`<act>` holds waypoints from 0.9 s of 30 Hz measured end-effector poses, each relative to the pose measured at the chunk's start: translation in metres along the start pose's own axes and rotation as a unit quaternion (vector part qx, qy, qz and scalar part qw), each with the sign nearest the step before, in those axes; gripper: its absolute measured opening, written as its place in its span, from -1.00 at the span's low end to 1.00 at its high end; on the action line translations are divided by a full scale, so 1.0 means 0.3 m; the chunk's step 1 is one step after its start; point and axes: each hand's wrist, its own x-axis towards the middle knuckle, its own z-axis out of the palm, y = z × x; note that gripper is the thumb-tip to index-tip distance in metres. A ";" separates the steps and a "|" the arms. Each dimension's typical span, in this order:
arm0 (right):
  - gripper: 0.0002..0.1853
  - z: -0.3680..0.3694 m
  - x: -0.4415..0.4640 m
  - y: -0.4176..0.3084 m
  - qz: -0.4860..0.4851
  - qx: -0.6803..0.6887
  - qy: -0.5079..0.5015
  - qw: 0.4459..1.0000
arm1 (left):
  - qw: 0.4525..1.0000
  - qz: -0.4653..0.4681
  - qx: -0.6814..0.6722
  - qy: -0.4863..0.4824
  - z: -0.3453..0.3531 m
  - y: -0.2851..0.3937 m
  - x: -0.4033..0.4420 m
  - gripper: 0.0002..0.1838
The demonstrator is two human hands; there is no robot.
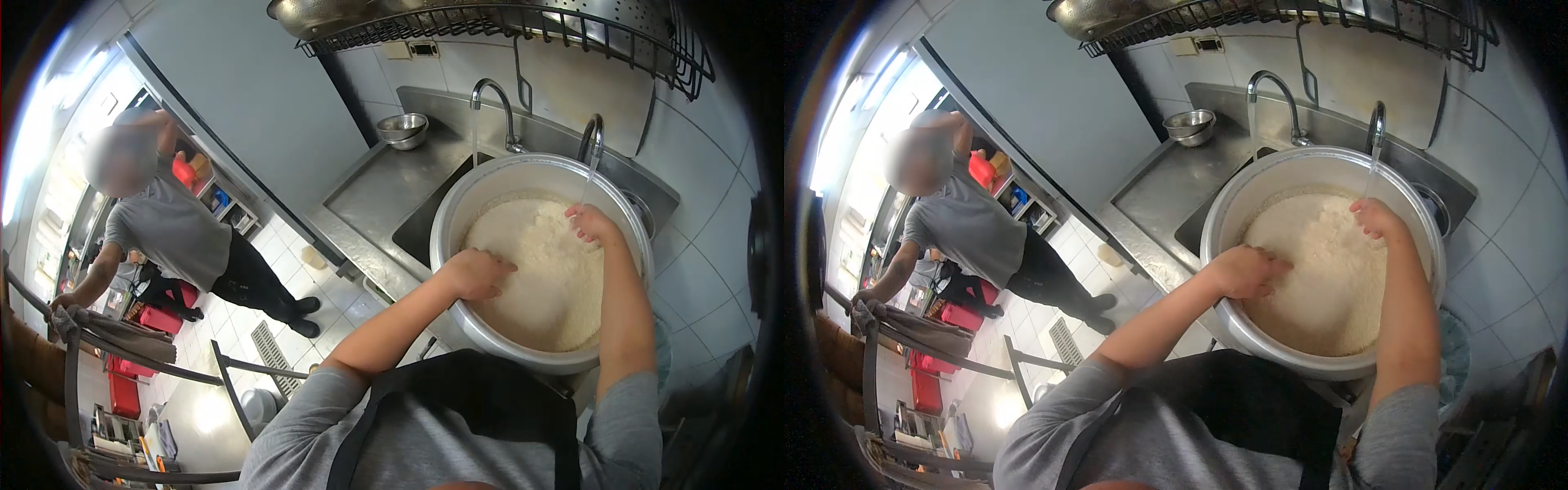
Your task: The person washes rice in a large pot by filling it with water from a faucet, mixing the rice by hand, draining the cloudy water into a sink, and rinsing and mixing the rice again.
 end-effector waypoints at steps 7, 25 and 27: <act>-0.63 -0.003 -0.015 -0.017 -0.009 0.009 0.002 1.000 | 1.000 0.000 0.009 -0.010 -0.007 0.008 -0.008 -0.45; -0.64 -0.012 -0.039 -0.027 -0.002 0.007 0.014 1.000 | 1.000 0.005 0.001 -0.022 -0.021 0.015 -0.011 -0.44; -0.64 -0.024 -0.043 -0.030 -0.002 0.004 0.015 1.000 | 1.000 0.012 -0.008 -0.001 0.001 0.003 -0.004 -0.44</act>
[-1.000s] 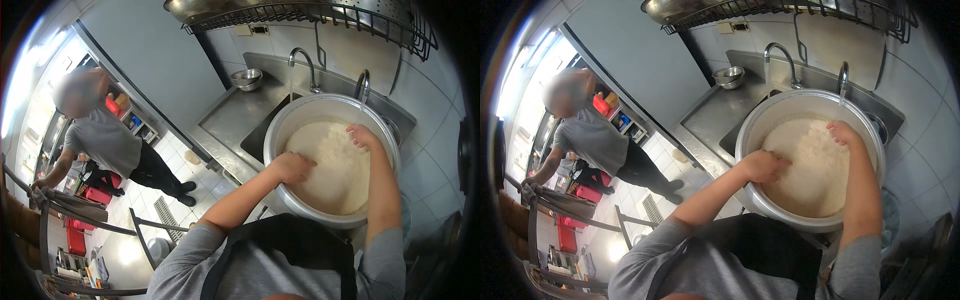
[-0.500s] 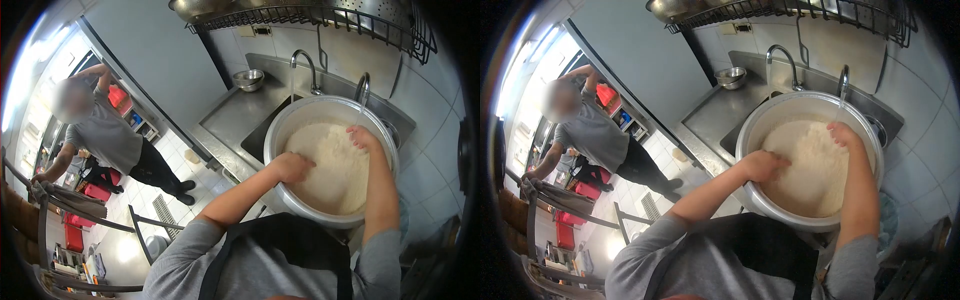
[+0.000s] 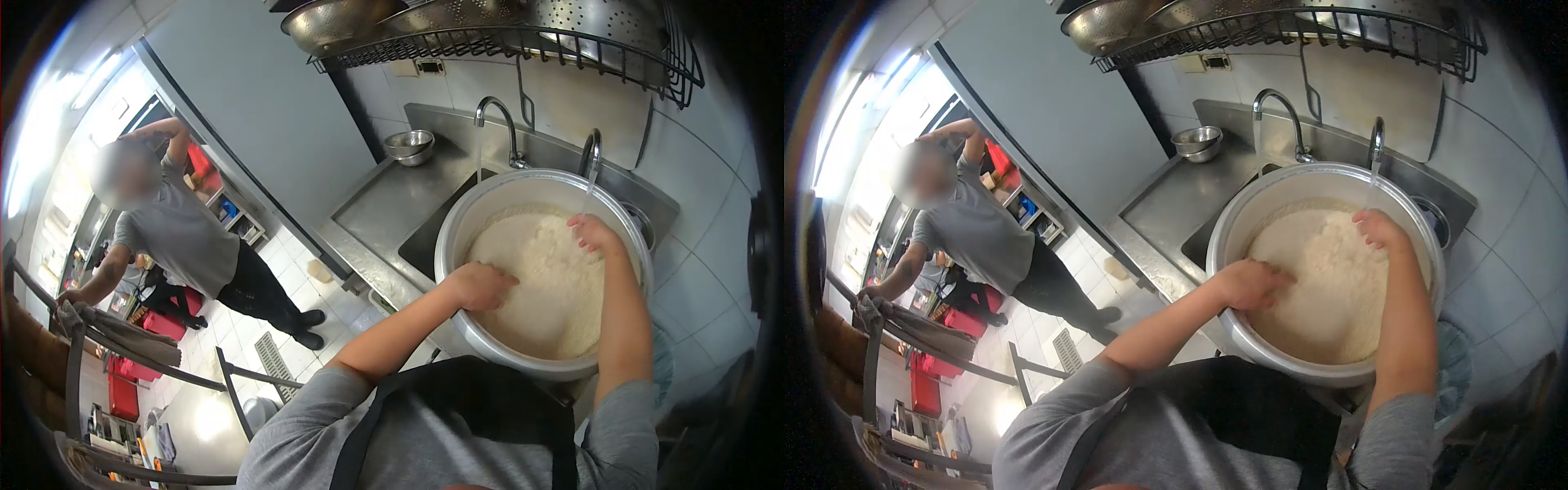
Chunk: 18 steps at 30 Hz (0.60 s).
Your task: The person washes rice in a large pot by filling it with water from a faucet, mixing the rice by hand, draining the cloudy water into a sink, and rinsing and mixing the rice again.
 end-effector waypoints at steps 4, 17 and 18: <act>-0.62 0.008 0.023 0.016 -0.007 -0.008 -0.014 1.000 | 1.000 -0.001 -0.006 -0.005 -0.001 0.001 -0.003 -0.44; -0.64 0.017 0.032 0.030 0.001 -0.006 -0.008 1.000 | 1.000 0.005 0.013 -0.018 -0.002 0.001 0.004 -0.42; -0.64 0.021 0.026 0.029 0.002 -0.010 -0.008 1.000 | 1.000 0.006 0.010 -0.013 0.000 0.000 0.002 -0.42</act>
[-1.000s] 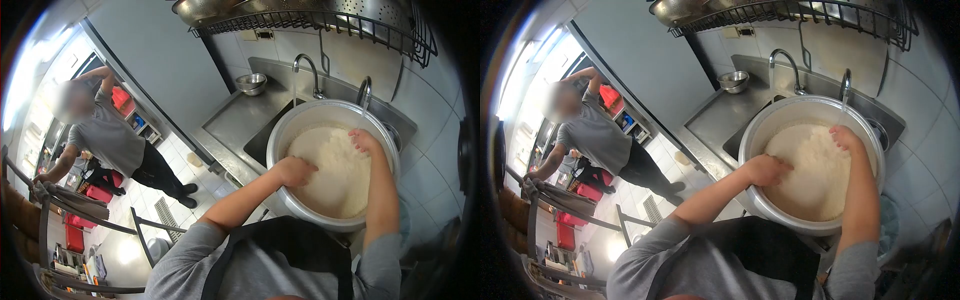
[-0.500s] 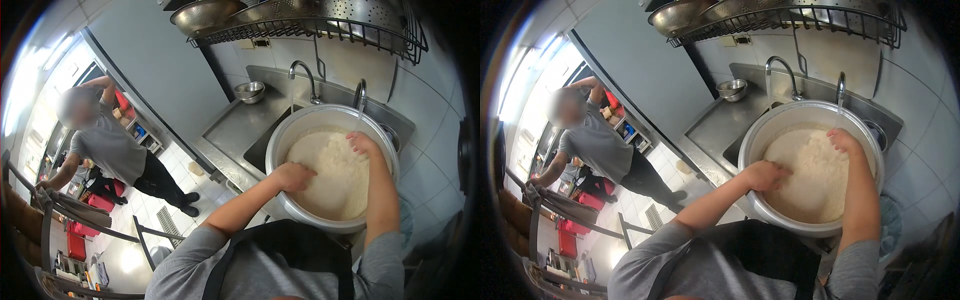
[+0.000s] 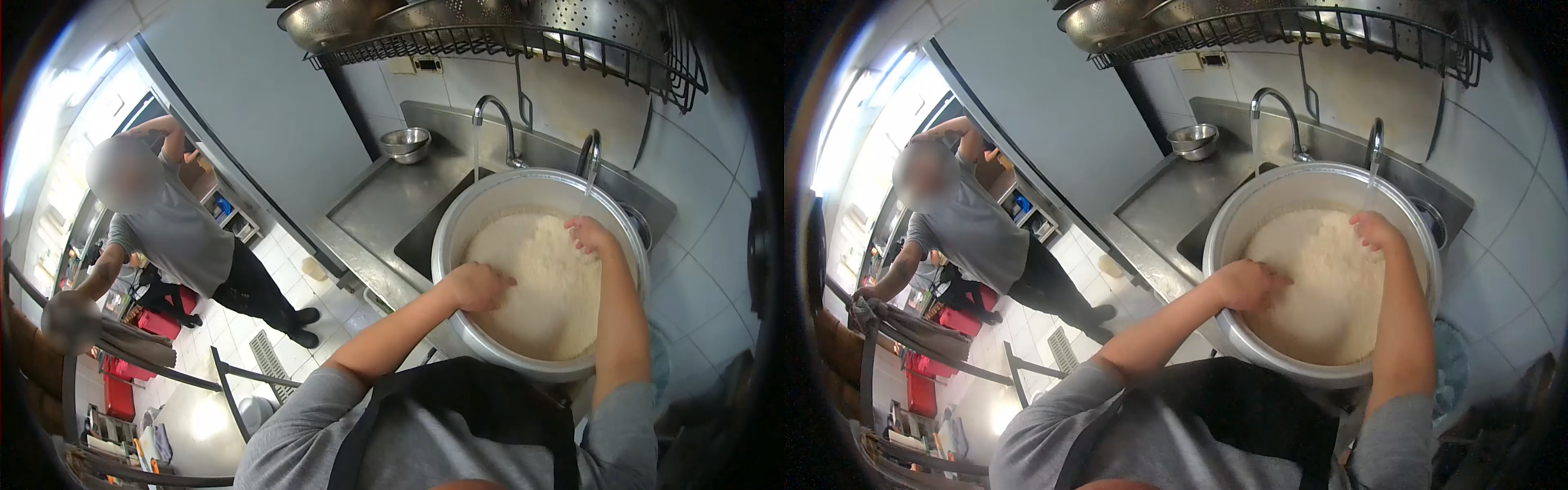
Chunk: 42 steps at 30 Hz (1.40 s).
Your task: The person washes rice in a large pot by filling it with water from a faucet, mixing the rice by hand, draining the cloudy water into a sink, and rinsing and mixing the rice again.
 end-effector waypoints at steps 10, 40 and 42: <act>-0.69 0.017 0.090 0.083 -0.123 -0.102 0.145 0.977 | 0.998 0.045 -0.025 0.044 0.045 -0.034 0.020 -0.52; -0.94 0.066 0.271 0.166 0.023 0.784 0.025 0.620 | 0.815 -0.044 -0.565 -0.120 -0.011 -0.095 0.239 -0.74; -0.91 0.087 0.244 0.108 0.074 0.788 0.130 0.596 | 0.783 -0.074 -0.613 -0.081 -0.012 -0.097 0.291 -0.76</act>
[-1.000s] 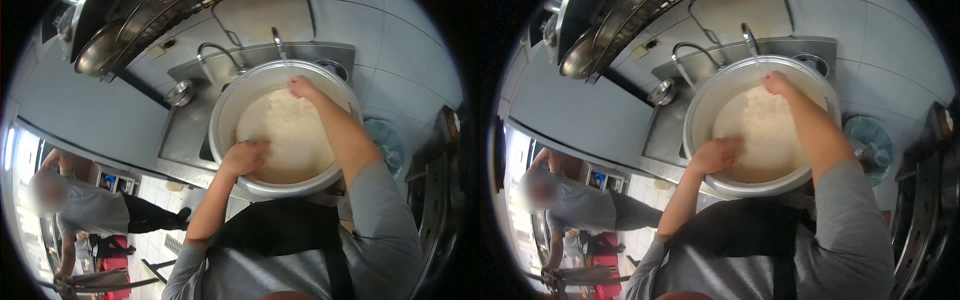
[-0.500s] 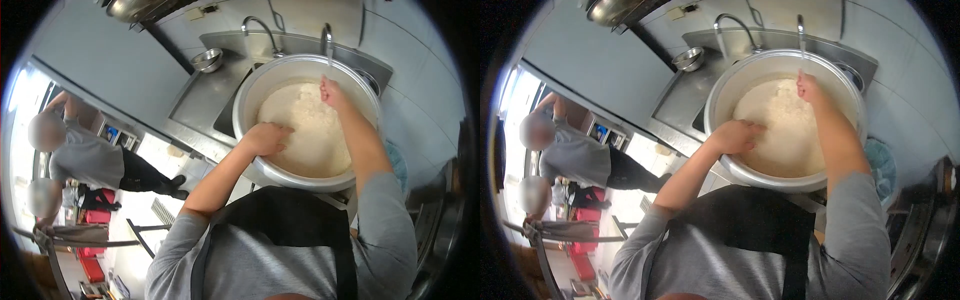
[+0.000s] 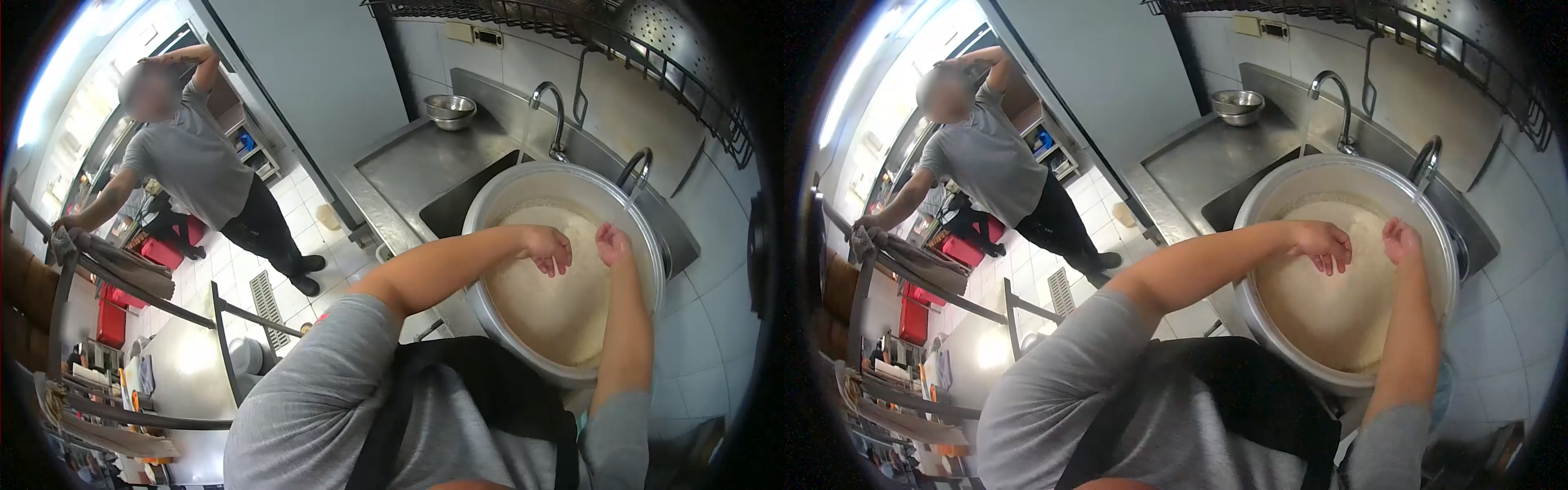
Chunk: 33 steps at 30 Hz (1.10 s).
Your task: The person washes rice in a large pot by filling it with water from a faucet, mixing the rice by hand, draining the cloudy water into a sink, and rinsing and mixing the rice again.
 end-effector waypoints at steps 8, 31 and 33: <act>-0.72 0.286 -0.503 0.050 0.014 -0.492 -0.393 0.777 | 0.977 -0.055 -0.123 0.168 -0.066 -0.085 0.121 -0.88; -0.73 0.071 -0.228 -0.026 -0.081 -0.504 -0.199 0.837 | 0.727 0.173 0.612 0.258 0.011 -0.107 -0.257 -0.65; -0.76 0.096 -0.281 -0.019 -0.087 -0.433 -0.213 0.872 | 0.738 0.134 0.621 0.227 0.027 -0.078 -0.273 -0.61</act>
